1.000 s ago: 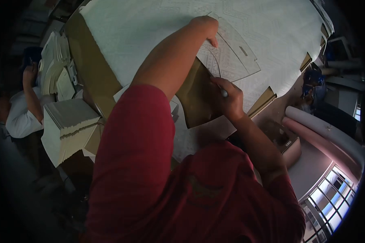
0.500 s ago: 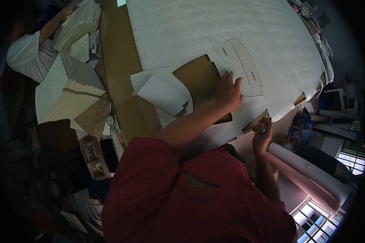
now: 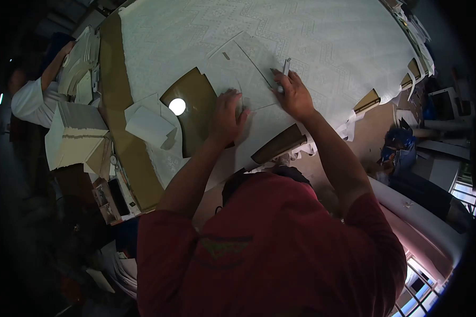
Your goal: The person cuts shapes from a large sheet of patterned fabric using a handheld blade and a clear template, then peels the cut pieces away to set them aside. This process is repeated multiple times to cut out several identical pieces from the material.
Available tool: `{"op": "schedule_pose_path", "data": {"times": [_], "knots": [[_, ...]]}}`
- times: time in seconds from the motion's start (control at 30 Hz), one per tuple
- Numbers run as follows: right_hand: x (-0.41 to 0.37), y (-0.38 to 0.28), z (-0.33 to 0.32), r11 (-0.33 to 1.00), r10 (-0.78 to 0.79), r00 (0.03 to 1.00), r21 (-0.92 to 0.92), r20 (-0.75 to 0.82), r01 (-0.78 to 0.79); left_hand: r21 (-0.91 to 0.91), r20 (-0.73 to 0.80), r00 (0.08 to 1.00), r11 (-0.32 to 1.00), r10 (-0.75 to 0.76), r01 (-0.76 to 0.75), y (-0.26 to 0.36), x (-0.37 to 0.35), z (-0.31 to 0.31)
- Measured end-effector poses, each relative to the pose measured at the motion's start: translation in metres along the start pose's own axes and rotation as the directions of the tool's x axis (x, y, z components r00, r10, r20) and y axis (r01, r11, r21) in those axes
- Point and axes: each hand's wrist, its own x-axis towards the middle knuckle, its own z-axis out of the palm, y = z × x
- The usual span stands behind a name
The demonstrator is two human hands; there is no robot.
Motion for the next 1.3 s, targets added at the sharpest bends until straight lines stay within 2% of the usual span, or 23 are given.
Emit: {"op": "schedule_pose_path", "data": {"times": [0.03, 0.1, 0.13, 0.17, 0.2, 0.23, 0.3, 0.33, 0.4, 0.53, 0.6, 0.73, 0.8, 0.83, 0.9, 1.0, 1.1, 1.17, 1.23, 1.27, 1.3], "knots": [[-0.006, 0.012, -0.005, 1.0, 0.02, 1.0, -0.002, -0.004, -0.02, 0.026, 0.012, 1.0, 1.0, -0.013, 0.012, 0.003, 0.0, -0.001], [-0.018, 0.042, -0.02, 1.0, 0.027, 0.999, 0.017, -0.026, -0.026, 0.226, 0.042, 0.997, 0.972, -0.069, 0.057, 0.009, 0.008, 0.003], [-0.025, 0.057, -0.029, 0.999, 0.039, 0.998, 0.006, -0.046, -0.039, 0.247, 0.043, 0.996, 0.967, -0.079, 0.066, 0.018, 0.015, 0.008], [-0.031, 0.07, -0.039, 0.999, 0.052, 0.998, -0.002, -0.044, -0.053, 0.265, 0.034, 0.966, 0.934, -0.257, 0.239, 0.031, 0.022, 0.014], [-0.037, 0.081, -0.048, 0.999, 0.044, 0.998, 0.018, -0.033, -0.043, 0.277, 0.016, 0.904, 0.871, -0.427, 0.406, 0.042, 0.028, 0.018], [-0.041, 0.091, -0.056, 0.999, 0.05, 0.997, 0.012, -0.057, -0.049, 0.291, 0.004, 0.898, 0.86, -0.439, 0.419, 0.048, 0.037, 0.022], [-0.049, 0.111, -0.064, 0.996, 0.087, 0.995, 0.01, -0.05, -0.086, 0.31, -0.029, 0.754, 0.712, -0.656, 0.63, 0.052, 0.058, 0.029], [-0.05, 0.113, -0.066, 0.997, 0.081, 0.996, 0.022, -0.046, -0.08, 0.318, -0.037, 0.749, 0.703, -0.661, 0.636, 0.053, 0.068, 0.029], [-0.051, 0.113, -0.072, 0.991, 0.118, 0.991, 0.067, -0.06, -0.114, 0.286, -0.032, 0.612, 0.58, -0.79, 0.763, 0.051, 0.086, 0.027], [-0.052, 0.115, -0.072, 0.995, 0.08, 0.991, 0.072, -0.106, -0.073, 0.303, -0.063, 0.56, 0.519, -0.826, 0.799, 0.025, 0.102, 0.03], [-0.052, 0.115, -0.071, 0.997, 0.057, 0.99, 0.054, -0.127, -0.05, 0.451, -0.019, 0.557, 0.491, -0.83, 0.746, 0.023, 0.108, 0.029], [-0.049, 0.113, -0.072, 0.999, 0.015, 0.99, 0.044, -0.141, -0.009, 0.542, 0.027, 0.543, 0.469, -0.839, 0.697, 0.004, 0.11, 0.021], [-0.049, 0.113, -0.073, 0.997, 0.044, 0.992, 0.062, -0.116, -0.037, 0.417, -0.006, 0.408, 0.369, -0.913, 0.831, -0.007, 0.106, 0.022], [-0.049, 0.113, -0.074, 0.998, 0.036, 0.992, 0.062, -0.117, -0.028, 0.412, -0.012, 0.408, 0.367, -0.913, 0.834, -0.013, 0.103, 0.026], [-0.048, 0.112, -0.075, 0.997, 0.044, 0.994, 0.07, -0.104, -0.037, 0.397, -0.198, 0.568, 0.464, -0.799, 0.792, -0.019, 0.095, 0.031], [-0.049, 0.112, -0.071, 0.996, 0.064, 0.993, 0.065, -0.101, -0.058, 0.303, -0.251, 0.572, 0.498, -0.781, 0.813, 0.006, 0.108, 0.014], [-0.047, 0.11, -0.074, 0.999, 0.011, 0.994, 0.04, -0.105, -0.007, 0.299, -0.299, 0.533, 0.453, -0.792, 0.84, -0.024, 0.115, -0.036], [-0.048, 0.11, -0.072, 0.999, 0.029, 0.995, 0.029, -0.094, -0.027, 0.126, -0.416, 0.564, 0.569, -0.713, 0.812, -0.063, 0.107, -0.081], [-0.048, 0.108, -0.073, 0.999, 0.045, 0.996, 0.018, -0.079, -0.043, 0.305, -0.515, 0.61, 0.536, -0.602, 0.787, -0.11, 0.087, -0.129], [-0.048, 0.107, -0.073, 1.0, 0.029, 0.996, 0.004, -0.088, -0.029, 0.295, -0.522, 0.605, 0.538, -0.601, 0.79, -0.109, 0.077, -0.148], [-0.046, 0.106, -0.072, 1.0, 0.015, 0.995, -0.009, -0.097, -0.016, 0.511, -0.407, 0.672, 0.456, -0.619, 0.729, -0.105, 0.061, -0.164]]}}
